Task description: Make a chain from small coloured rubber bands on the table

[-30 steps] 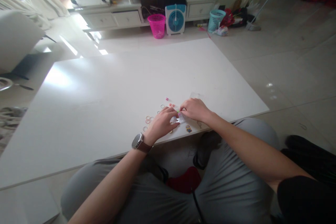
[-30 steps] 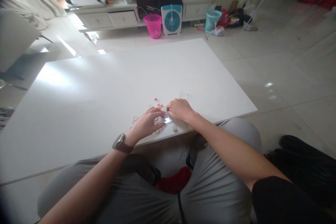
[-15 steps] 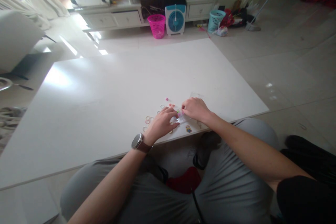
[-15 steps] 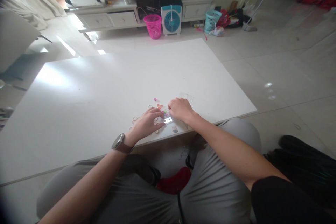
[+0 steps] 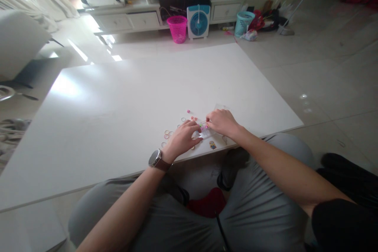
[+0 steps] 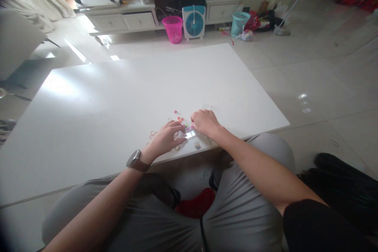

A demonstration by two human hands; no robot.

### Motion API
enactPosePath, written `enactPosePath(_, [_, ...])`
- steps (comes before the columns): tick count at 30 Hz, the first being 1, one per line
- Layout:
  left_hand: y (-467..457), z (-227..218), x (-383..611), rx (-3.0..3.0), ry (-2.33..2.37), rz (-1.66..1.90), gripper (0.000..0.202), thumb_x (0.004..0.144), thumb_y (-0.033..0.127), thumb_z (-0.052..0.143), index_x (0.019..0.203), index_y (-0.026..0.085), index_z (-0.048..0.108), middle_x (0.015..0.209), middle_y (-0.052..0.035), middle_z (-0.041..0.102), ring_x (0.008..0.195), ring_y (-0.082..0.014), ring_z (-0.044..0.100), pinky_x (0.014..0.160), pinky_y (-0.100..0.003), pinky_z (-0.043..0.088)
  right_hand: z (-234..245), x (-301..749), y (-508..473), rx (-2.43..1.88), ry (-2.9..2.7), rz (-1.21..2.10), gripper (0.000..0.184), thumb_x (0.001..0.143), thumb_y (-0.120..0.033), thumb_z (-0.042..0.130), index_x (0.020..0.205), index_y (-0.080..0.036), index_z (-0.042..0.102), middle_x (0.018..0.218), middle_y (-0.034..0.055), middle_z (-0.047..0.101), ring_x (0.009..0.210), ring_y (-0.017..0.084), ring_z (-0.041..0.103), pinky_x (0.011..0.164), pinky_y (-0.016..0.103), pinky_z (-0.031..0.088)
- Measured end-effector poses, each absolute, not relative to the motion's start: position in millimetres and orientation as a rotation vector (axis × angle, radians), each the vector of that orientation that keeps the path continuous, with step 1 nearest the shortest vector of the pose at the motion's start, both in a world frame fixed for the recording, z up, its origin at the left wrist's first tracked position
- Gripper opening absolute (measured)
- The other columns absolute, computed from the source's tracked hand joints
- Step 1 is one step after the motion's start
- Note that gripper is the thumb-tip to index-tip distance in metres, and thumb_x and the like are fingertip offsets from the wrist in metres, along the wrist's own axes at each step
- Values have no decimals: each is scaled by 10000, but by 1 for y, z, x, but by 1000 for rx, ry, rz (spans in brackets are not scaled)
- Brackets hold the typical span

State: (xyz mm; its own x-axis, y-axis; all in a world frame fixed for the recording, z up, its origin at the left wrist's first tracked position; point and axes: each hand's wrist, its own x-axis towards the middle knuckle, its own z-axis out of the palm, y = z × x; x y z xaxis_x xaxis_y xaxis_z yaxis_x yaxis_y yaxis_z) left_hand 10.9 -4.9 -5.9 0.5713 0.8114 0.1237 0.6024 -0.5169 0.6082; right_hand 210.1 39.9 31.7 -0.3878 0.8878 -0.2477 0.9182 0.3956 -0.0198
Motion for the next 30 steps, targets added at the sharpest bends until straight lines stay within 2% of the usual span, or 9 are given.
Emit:
enactPosePath(17, [-6, -3, 11, 2296, 1135, 534, 135, 888, 318, 707, 974, 215, 707, 1058, -85, 680, 1064, -278, 591, 921, -411, 495, 29, 208, 38, 1635, 2470, -226, 310, 965, -285, 490, 1028, -182, 776, 1037, 154, 773, 966, 293, 718, 811, 349, 506])
enactPosePath(30, [-6, -6, 14, 2330, 1192, 544, 111, 867, 260, 686, 969, 219, 696, 1046, -68, 679, 1075, -274, 598, 921, -406, 501, 25, 209, 41, 1725, 2495, -213, 229, 958, -308, 533, 1099, -235, 698, 1026, 107, 770, 951, 292, 715, 763, 339, 478])
